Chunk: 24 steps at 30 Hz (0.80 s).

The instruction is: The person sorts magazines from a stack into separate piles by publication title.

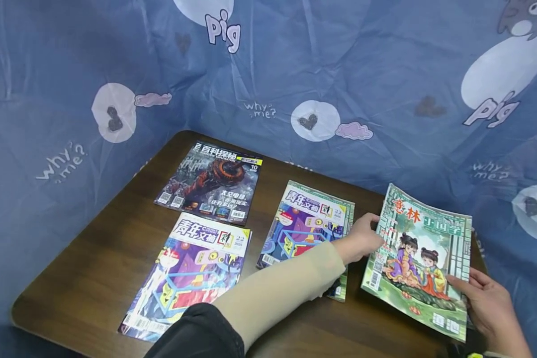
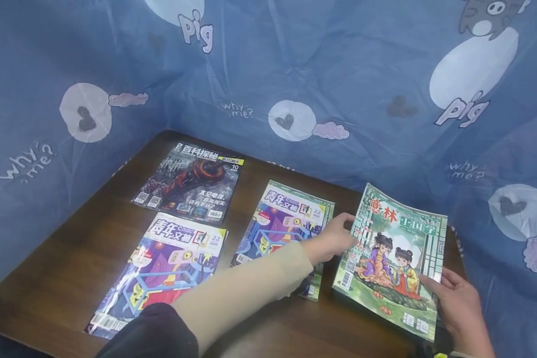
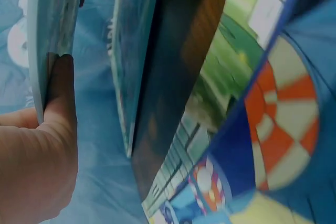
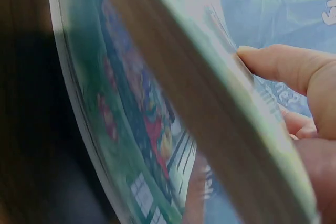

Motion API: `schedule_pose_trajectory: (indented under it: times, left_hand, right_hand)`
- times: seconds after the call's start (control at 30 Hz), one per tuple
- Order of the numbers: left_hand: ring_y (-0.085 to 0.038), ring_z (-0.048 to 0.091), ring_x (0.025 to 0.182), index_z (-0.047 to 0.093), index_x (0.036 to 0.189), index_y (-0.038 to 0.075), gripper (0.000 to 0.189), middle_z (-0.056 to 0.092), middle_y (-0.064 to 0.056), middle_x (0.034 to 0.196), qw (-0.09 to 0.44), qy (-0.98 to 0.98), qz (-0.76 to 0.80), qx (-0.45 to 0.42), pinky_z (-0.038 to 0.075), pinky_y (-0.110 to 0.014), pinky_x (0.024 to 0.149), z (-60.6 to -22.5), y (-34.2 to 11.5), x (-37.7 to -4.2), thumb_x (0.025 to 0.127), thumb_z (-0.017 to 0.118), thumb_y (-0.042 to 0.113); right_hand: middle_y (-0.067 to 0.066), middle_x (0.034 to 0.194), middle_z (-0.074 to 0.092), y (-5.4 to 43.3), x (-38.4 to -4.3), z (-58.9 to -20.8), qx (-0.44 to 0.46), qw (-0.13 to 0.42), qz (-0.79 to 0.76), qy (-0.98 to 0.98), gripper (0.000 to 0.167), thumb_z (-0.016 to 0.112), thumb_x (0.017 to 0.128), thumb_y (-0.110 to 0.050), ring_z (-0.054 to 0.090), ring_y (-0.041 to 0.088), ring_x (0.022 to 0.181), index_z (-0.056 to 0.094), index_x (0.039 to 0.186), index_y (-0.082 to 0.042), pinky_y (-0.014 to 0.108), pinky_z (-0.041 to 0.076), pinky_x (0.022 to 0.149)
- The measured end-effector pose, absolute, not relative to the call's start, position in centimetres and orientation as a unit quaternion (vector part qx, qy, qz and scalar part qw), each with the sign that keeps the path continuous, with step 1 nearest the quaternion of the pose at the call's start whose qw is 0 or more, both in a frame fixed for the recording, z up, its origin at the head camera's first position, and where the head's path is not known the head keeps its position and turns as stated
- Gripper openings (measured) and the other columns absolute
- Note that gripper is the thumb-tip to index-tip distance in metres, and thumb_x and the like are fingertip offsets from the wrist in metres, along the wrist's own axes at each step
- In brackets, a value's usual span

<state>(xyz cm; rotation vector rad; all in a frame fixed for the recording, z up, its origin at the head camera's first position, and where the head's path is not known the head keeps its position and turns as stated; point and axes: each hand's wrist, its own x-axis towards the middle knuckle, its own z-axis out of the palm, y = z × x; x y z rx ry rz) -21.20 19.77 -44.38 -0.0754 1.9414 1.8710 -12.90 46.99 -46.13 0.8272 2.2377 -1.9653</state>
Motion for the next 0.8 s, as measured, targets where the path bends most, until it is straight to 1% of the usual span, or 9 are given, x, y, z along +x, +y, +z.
schedule_pose_trajectory:
  times: [0.1, 0.2, 0.3, 0.4, 0.47, 0.57, 0.67, 0.73, 0.8]
  left_hand:
    - [-0.012, 0.016, 0.041, 0.053, 0.142, 0.020, 0.066, 0.042, -0.002, 0.055, 0.231, 0.715, 0.660, -0.023, 0.019, -0.030, 0.041, -44.7, 21.0, -21.2, 0.088, 0.057, -0.017]
    - [-0.012, 0.016, 0.041, 0.052, 0.144, 0.021, 0.068, 0.041, -0.001, 0.053, 0.238, 0.728, 0.643, -0.019, 0.020, -0.030, 0.042, -44.8, 22.0, -21.2, 0.088, 0.056, -0.016]
    - [-0.013, 0.016, 0.042, 0.052, 0.145, 0.021, 0.066, 0.046, -0.002, 0.054, 0.242, 0.733, 0.635, -0.017, 0.020, -0.031, 0.043, -45.0, 22.7, -21.4, 0.089, 0.057, -0.015]
    - [-0.013, 0.017, 0.041, 0.053, 0.144, 0.020, 0.063, 0.048, -0.004, 0.055, 0.241, 0.736, 0.632, -0.020, 0.021, -0.032, 0.043, -45.1, 23.2, -21.5, 0.091, 0.059, -0.013]
    - [-0.013, 0.019, 0.041, 0.054, 0.142, 0.019, 0.059, 0.049, -0.005, 0.055, 0.236, 0.744, 0.625, -0.023, 0.024, -0.032, 0.043, -45.3, 23.5, -21.6, 0.091, 0.062, -0.010]
    - [-0.014, 0.028, 0.043, 0.058, 0.138, 0.015, 0.052, 0.059, -0.003, 0.073, 0.218, 0.763, 0.609, -0.024, 0.033, -0.031, 0.047, -45.5, 23.9, -21.6, 0.091, 0.069, -0.004]
    - [-0.015, 0.038, 0.049, 0.060, 0.136, 0.012, 0.050, 0.066, -0.002, 0.103, 0.201, 0.775, 0.598, -0.023, 0.040, -0.031, 0.053, -45.8, 24.2, -21.6, 0.090, 0.074, 0.000]
    - [-0.015, 0.040, 0.051, 0.060, 0.137, 0.012, 0.052, 0.064, 0.000, 0.118, 0.201, 0.781, 0.590, -0.022, 0.041, -0.030, 0.053, -46.0, 24.4, -21.6, 0.089, 0.074, -0.001]
    - [-0.016, 0.039, 0.051, 0.059, 0.140, 0.013, 0.057, 0.063, 0.000, 0.124, 0.210, 0.782, 0.587, -0.020, 0.039, -0.031, 0.052, -46.3, 24.6, -21.8, 0.087, 0.071, -0.004]
  right_hand:
    - [-0.020, 0.082, 0.068, 47.8, -12.5, -46.6, 0.286, 0.003, -0.631, 0.721, 0.051, 0.085, 0.084, -0.010, 0.068, 0.006, 0.072, 0.054, 0.123, -0.021, 0.031, 0.057, 0.057]
    - [-0.017, 0.080, 0.069, 48.5, -12.3, -47.0, 0.286, -0.021, -0.644, 0.709, 0.038, 0.083, 0.086, -0.005, 0.068, 0.008, 0.068, 0.061, 0.109, -0.025, 0.031, 0.058, 0.055]
    - [-0.014, 0.078, 0.069, 49.0, -12.3, -47.2, 0.287, -0.035, -0.651, 0.702, 0.034, 0.081, 0.087, -0.003, 0.069, 0.011, 0.065, 0.063, 0.101, -0.027, 0.033, 0.058, 0.053]
    - [-0.015, 0.078, 0.068, 49.5, -12.8, -47.2, 0.292, -0.034, -0.643, 0.707, 0.035, 0.081, 0.087, -0.006, 0.068, 0.009, 0.066, 0.060, 0.109, -0.024, 0.032, 0.058, 0.054]
    - [-0.015, 0.078, 0.067, 49.7, -13.1, -47.2, 0.300, -0.029, -0.641, 0.706, 0.041, 0.082, 0.087, -0.007, 0.068, 0.009, 0.067, 0.057, 0.116, -0.021, 0.032, 0.058, 0.056]
    - [-0.015, 0.078, 0.066, 50.2, -13.5, -47.2, 0.302, -0.010, -0.641, 0.706, 0.045, 0.082, 0.088, -0.009, 0.068, 0.009, 0.068, 0.054, 0.122, -0.021, 0.032, 0.059, 0.058]
    - [-0.014, 0.078, 0.067, 50.6, -13.8, -47.3, 0.307, 0.007, -0.641, 0.704, 0.054, 0.081, 0.088, -0.010, 0.068, 0.011, 0.068, 0.051, 0.132, -0.020, 0.033, 0.059, 0.059]
    - [-0.014, 0.078, 0.066, 50.8, -14.0, -47.4, 0.313, 0.016, -0.633, 0.708, 0.061, 0.080, 0.089, -0.011, 0.068, 0.011, 0.068, 0.046, 0.139, -0.018, 0.034, 0.059, 0.059]
    - [-0.014, 0.077, 0.066, 51.0, -14.2, -47.4, 0.320, 0.024, -0.624, 0.712, 0.066, 0.079, 0.091, -0.013, 0.068, 0.011, 0.068, 0.043, 0.145, -0.017, 0.035, 0.060, 0.060]
